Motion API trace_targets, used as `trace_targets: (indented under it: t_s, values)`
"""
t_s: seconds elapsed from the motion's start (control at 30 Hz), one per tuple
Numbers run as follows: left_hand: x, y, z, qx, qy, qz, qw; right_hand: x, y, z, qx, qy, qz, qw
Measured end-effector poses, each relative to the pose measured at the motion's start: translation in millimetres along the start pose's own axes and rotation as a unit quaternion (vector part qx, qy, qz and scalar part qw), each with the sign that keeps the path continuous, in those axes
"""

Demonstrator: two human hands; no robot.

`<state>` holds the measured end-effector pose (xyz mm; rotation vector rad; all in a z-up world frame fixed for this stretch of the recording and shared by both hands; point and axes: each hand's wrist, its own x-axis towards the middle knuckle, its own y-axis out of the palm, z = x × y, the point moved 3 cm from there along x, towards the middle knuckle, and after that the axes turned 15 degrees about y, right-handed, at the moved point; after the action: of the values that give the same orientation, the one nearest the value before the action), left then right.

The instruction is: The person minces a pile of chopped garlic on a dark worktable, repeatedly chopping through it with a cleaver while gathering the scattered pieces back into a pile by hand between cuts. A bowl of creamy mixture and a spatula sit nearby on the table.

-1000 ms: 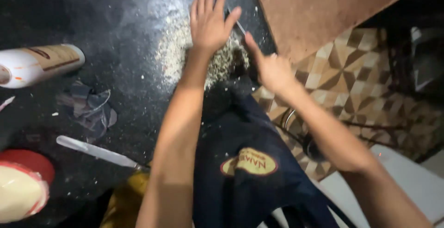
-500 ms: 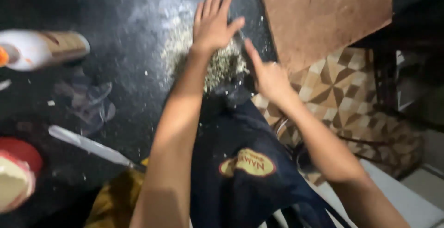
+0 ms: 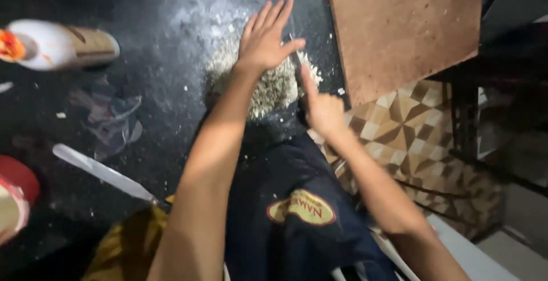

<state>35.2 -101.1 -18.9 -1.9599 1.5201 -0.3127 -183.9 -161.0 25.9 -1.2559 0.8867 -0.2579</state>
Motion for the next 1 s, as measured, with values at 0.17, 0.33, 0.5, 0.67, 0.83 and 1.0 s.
trace_targets:
  t_s: [0.17, 0.33, 0.5, 0.67, 0.83, 1.0]
  values:
    - [-1, -9, -18, 0.038, 0.003, -0.024, 0.999, 12, 4, -35, -0.005, -0.077, 0.002, 0.997]
    - [1, 6, -6, 0.027, 0.016, -0.037, 0.999, 17, -48, -17, -0.058, -0.057, 0.048, 0.996]
    - [7, -1, -12, 0.038, 0.003, -0.072, 0.997, 40, -34, -34, -0.097, -0.089, 0.022, 0.991]
    - [5, 5, -18, 0.048, 0.003, -0.07, 0.996, 40, -5, -55, -0.094, -0.112, 0.033, 0.989]
    - [1, 13, -17, 0.047, -0.019, -0.07, 0.996, 24, -15, -53, -0.073, -0.12, 0.008, 0.99]
    - [9, -10, -24, 0.064, -0.019, -0.056, 0.996, 27, 7, -45, -0.049, -0.108, -0.04, 0.992]
